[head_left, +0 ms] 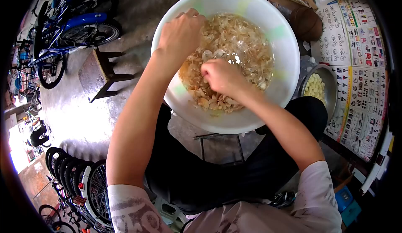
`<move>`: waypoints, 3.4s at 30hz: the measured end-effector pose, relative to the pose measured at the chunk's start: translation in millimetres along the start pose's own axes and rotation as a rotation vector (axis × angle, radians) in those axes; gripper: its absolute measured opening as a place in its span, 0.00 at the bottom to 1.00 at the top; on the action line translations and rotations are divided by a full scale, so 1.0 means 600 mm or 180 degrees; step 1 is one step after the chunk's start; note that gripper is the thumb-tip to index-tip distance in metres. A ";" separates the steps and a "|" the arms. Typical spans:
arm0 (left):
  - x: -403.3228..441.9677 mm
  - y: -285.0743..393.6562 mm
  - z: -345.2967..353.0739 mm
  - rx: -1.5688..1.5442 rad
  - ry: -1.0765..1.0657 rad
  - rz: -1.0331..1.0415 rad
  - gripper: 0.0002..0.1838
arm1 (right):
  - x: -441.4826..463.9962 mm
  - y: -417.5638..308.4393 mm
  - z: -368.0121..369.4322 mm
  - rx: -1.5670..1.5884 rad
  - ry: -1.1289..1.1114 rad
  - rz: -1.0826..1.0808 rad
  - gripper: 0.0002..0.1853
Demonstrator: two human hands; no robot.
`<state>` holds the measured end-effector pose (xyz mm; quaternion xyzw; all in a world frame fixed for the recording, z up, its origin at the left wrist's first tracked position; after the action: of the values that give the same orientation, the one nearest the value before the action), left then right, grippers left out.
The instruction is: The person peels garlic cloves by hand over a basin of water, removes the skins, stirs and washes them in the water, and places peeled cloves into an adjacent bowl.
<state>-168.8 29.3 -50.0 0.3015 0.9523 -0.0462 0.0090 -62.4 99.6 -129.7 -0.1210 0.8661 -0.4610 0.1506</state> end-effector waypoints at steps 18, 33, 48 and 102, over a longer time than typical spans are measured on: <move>0.003 0.022 -0.051 -0.0106 0.0861 -0.0026 0.18 | -0.034 -0.001 0.032 0.0690 -0.0436 0.0483 0.11; -0.001 0.002 0.012 -0.1115 0.0299 0.0031 0.13 | -0.056 0.009 -0.134 0.1394 0.0417 0.0155 0.10; -0.025 0.078 -0.026 -0.3524 0.0100 -0.0348 0.09 | -0.048 -0.054 -0.257 0.1743 0.1699 -0.0724 0.08; -0.054 0.076 -0.018 -0.5123 -0.0910 -0.0862 0.16 | -0.048 -0.090 -0.225 0.0198 0.1328 -0.1639 0.08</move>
<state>-116.3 48.7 -41.6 0.0769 0.7120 0.6110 0.3375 -82.5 182.8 -8.6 -0.2344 0.8047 -0.5250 -0.1478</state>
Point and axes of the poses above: each hand's wrist, its own x-axis towards the middle knuckle, its own z-axis out of the palm, y = z × x, the point moved 7 cm from there along x, towards the middle knuckle, and after that the axes turned 15 degrees about x, right-handed, at the moved point
